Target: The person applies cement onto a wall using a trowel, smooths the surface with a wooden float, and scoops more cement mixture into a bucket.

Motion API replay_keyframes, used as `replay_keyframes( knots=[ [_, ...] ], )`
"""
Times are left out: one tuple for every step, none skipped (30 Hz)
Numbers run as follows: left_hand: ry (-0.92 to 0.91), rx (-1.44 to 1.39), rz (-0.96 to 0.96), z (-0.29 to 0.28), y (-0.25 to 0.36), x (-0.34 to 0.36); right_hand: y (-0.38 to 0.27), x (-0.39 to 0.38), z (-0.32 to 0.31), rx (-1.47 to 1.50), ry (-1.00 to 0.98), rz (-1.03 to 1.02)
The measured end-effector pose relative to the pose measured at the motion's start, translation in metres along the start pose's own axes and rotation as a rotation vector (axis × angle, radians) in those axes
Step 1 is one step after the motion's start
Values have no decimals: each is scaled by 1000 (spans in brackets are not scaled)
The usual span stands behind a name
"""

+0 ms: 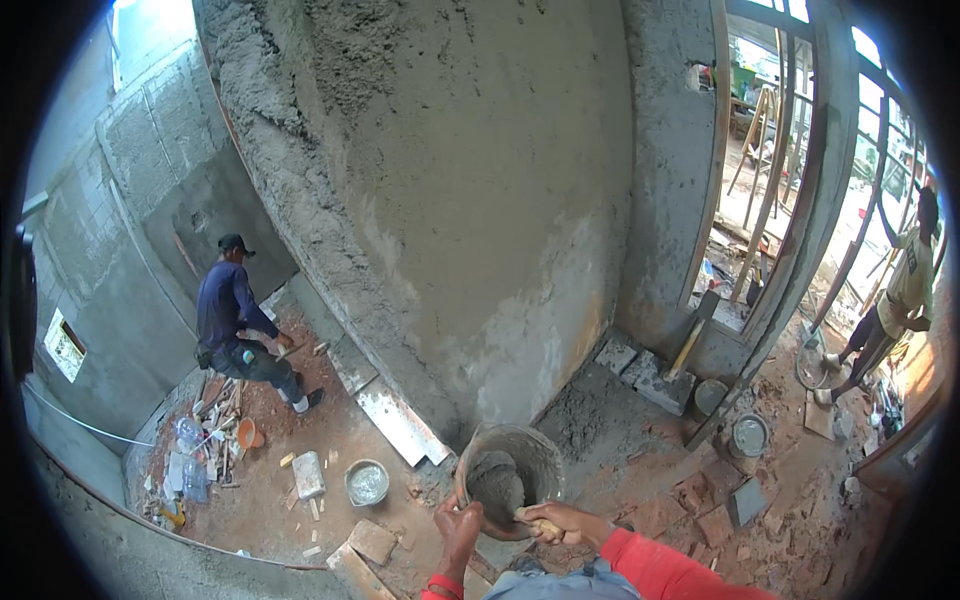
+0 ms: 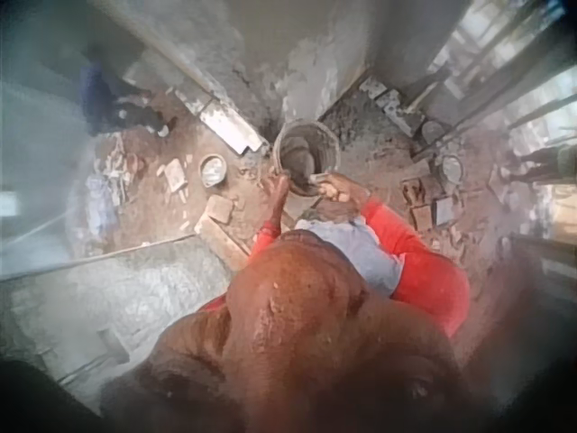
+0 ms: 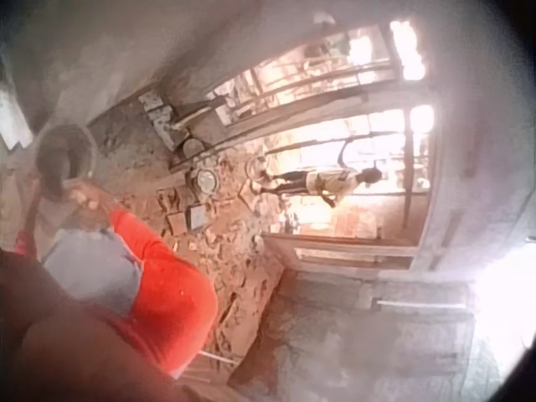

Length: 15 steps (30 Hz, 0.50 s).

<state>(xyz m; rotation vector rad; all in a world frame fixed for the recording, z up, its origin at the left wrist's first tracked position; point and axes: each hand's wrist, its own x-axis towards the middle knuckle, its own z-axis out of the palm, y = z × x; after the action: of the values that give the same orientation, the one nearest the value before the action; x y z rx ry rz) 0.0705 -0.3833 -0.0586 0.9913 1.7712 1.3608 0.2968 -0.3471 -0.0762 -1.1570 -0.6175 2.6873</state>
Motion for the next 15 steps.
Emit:
replay_keyframes(
  knots=[
    [2, -138, -112, 5, 22, -4, 1, -3, -4, 5, 2, -8],
    [6, -134, -107, 5, 17, -3, 1, -9, 6, 139, -83, -44],
    [41, -256, -162, 4, 6, 1, 0, -16, 17, 273, -170, -77],
    [66, -380, -217, 4, -4, 5, -4, -23, 28, 276, -172, -85],
    [64, -378, -213, 3, -11, 5, -12, -32, 39, 312, -211, -166],
    [87, -389, -276, -1, -18, 4, -22, -41, 53, 348, -249, -247],
    [103, -400, -338, -2, -25, 3, -42, -54, 68, 301, -240, -314],
    [101, -399, -334, -3, -33, 3, -62, -65, 81, 293, -267, -398],
    [128, -418, -319, -5, -40, 2, -84, -77, 96, 283, -293, -480],
    [161, -439, -302, -8, -45, 0, -108, -90, 112, 293, -334, -579],
    [159, -439, -298, -15, -45, -5, -134, -108, 131, 306, -371, -682],
    [186, -406, -290, -26, -42, -11, -159, -137, 157, 252, -331, -820],
    [217, -373, -279, -38, -42, -15, -183, -147, 172, 202, -336, -1014],
    [222, -373, -276, -53, -53, -20, -207, -164, 196, 296, -342, -1102],
    [276, -408, -273, -70, -71, -26, -229, -179, 217, 202, -353, -1331]
  ],
)
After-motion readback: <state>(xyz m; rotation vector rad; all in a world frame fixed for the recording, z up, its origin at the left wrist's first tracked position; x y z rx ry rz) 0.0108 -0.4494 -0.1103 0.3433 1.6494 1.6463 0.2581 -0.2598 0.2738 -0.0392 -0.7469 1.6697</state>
